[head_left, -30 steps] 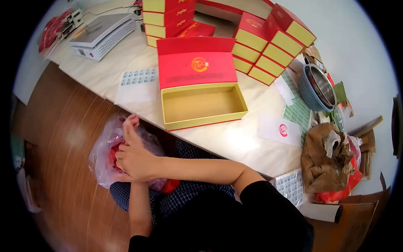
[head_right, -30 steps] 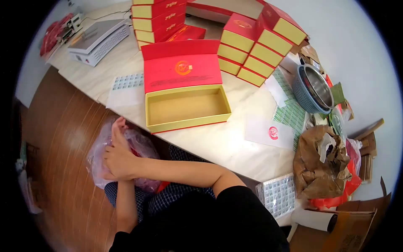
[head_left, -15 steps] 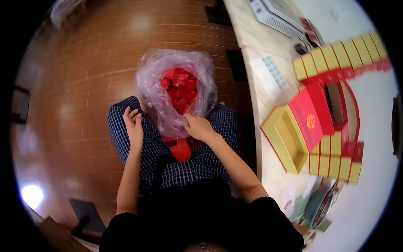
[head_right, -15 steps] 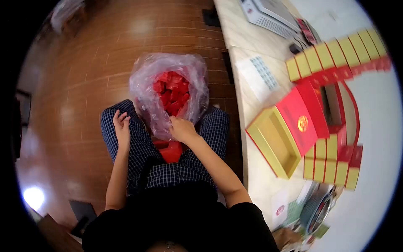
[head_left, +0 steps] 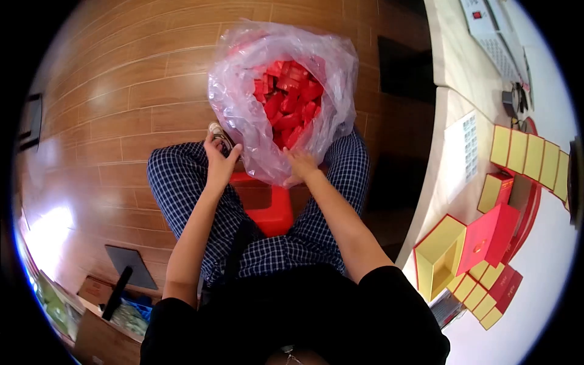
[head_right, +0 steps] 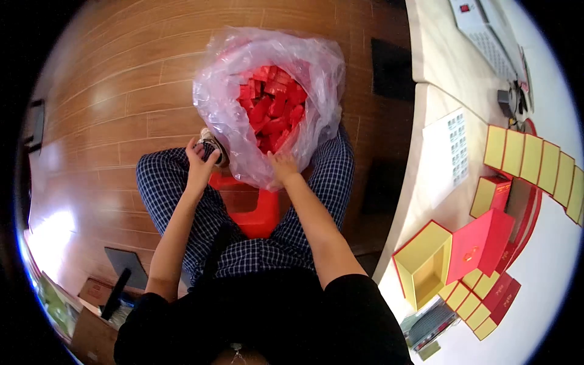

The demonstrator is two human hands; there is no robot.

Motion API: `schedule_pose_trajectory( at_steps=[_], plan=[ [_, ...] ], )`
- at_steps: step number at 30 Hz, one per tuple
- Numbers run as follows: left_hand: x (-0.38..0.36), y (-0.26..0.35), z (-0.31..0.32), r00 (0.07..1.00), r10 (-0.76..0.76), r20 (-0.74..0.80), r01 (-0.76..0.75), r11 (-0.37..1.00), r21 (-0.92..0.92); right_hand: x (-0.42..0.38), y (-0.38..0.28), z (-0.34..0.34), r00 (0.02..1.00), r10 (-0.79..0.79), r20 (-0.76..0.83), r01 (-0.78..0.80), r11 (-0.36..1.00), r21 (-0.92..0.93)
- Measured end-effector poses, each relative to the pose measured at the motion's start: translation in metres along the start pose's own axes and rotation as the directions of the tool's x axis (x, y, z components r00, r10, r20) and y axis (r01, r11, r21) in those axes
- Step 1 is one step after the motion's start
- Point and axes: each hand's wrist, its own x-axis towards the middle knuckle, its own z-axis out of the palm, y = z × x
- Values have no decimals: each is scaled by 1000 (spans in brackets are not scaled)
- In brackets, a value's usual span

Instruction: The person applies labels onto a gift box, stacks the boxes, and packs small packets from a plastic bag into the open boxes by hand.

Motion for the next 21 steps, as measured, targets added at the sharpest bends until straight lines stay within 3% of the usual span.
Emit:
schedule_pose_trajectory(
  at_steps=[1,2,3,4,6,7,9,10,12,14,16,17,18,20,21],
  plan=[
    [11,-6,9,990,143,22,-144,984,109,-2,-2,18,1000,16,16,-16,999,30],
    [22,0,17,991,127,41,-131,984,123,0,-3,36,990,120,80,-124,991,49],
    [32,6,26,975,218,31,-221,961,168,1,-3,53,965,217,147,-227,972,58],
    [41,15,34,950,310,24,-308,927,213,3,-2,58,962,219,164,-233,970,73],
    [58,38,47,942,335,16,-324,898,296,8,1,59,994,108,-24,-108,994,26],
    [68,49,49,927,375,2,-350,863,365,14,0,43,994,108,-16,-108,993,37],
    [89,69,47,927,374,-30,-340,870,357,24,-4,-27,903,214,-374,-53,917,395],
    [98,77,47,922,380,-69,-336,877,345,17,-11,-60,904,217,-368,-57,916,398],
    [124,80,34,884,447,-138,-383,860,338,-8,-32,-115,844,48,-534,145,938,313],
    [138,88,16,866,455,-208,-397,878,269,-38,-64,-124,838,-79,-539,319,873,369],
    [131,107,5,892,388,-231,-335,912,237,-53,-86,-108,888,-153,-434,380,776,503],
    [134,104,3,879,412,-240,-344,897,279,-55,-92,-98,955,-154,-253,260,844,469],
    [138,99,5,880,413,-236,-347,897,273,-52,-88,-83,956,-147,-253,253,848,466],
    [140,88,9,871,442,-217,-296,821,488,-45,-80,-63,995,-65,-75,89,921,380],
    [143,83,14,822,542,-178,-390,762,517,-39,-73,-60,999,-46,4,39,891,452]
  ],
)
